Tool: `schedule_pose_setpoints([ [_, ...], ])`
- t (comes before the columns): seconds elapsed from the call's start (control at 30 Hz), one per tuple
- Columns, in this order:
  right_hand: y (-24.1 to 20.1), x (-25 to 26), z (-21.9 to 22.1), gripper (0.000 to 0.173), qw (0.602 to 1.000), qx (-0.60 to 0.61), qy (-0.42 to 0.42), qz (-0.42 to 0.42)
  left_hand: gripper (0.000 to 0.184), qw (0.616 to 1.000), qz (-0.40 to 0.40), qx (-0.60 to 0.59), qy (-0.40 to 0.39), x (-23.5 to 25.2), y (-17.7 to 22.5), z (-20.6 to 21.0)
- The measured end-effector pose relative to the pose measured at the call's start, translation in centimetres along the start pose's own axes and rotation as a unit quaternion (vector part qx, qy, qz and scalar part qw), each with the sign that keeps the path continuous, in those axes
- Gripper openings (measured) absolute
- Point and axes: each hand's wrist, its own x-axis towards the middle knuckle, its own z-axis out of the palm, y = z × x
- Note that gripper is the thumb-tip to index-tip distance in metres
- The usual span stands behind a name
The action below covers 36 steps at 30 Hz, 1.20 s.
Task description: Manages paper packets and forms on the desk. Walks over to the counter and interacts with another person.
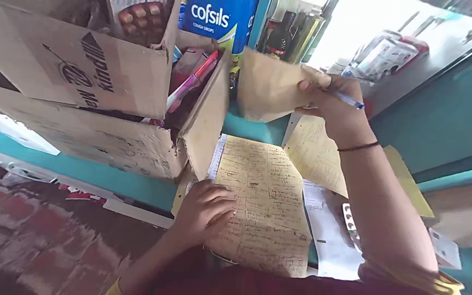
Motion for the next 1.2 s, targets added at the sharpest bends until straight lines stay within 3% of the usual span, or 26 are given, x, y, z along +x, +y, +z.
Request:
schedule_pose_setpoints([
  [0.17, -2.8, -1.0, -1.1, 0.018, 0.996, 0.078, 0.050, -0.005, 0.030, 0.997, 0.011, 0.048, -0.058, -0.5, 0.2, -0.5],
  [0.3, -4.9, -3.7, -3.7, 0.019, 0.976, 0.119, 0.139, -0.117, 0.030, 0.995, -0.005, 0.042, -0.095, -0.4, 0.6, -0.9],
  [0.4, -3.4, -7.6, -5.8, 0.032, 0.959, 0.003, 0.158, -0.235, 0.031, 0.993, -0.007, 0.028, -0.111, -0.2, 0.5, -1.0],
  [0.47, -2.8, -11.2, -4.8, 0.037, 0.937, -0.184, 0.167, -0.244, 0.031, 0.992, -0.004, 0.026, -0.124, -0.1, 0.7, -1.0],
  [0.57, -2.1, -15.7, 0.3, 0.039, 0.910, -0.325, 0.088, -0.241, 0.031, 0.998, 0.034, 0.022, -0.039, -0.3, 0.9, -0.2],
  [0.63, -0.4, -18.0, 3.7, 0.047, 0.932, -0.299, -0.018, -0.207, 0.034, 0.995, 0.087, 0.013, 0.047, -0.7, 1.6, -0.2],
  [0.73, 1.6, -20.9, 6.8, 0.063, 0.942, -0.243, -0.149, -0.177, 0.029, 0.985, 0.144, 0.019, 0.090, -1.0, 3.5, -1.3],
  [0.87, 1.2, -22.7, 6.5, 0.054, 0.936, -0.234, -0.192, -0.181, 0.023, 0.993, 0.104, 0.024, 0.051, 0.0, 3.5, -0.8],
  [1.0, 2.7, -23.2, 5.5, 0.044, 0.938, -0.272, -0.160, -0.146, 0.030, 0.991, 0.060, 0.104, -0.067, 0.4, 3.4, 0.1],
  [1.1, 3.8, -23.2, 4.6, 0.041, 0.932, -0.317, -0.131, -0.115, 0.028, 0.977, 0.089, 0.137, -0.135, 0.0, 4.0, 1.1],
  [1.2, 4.2, -23.6, 3.9, 0.043, 0.937, -0.315, -0.111, -0.098, 0.023, 0.972, 0.140, 0.098, -0.164, 0.2, 4.2, 1.1],
])
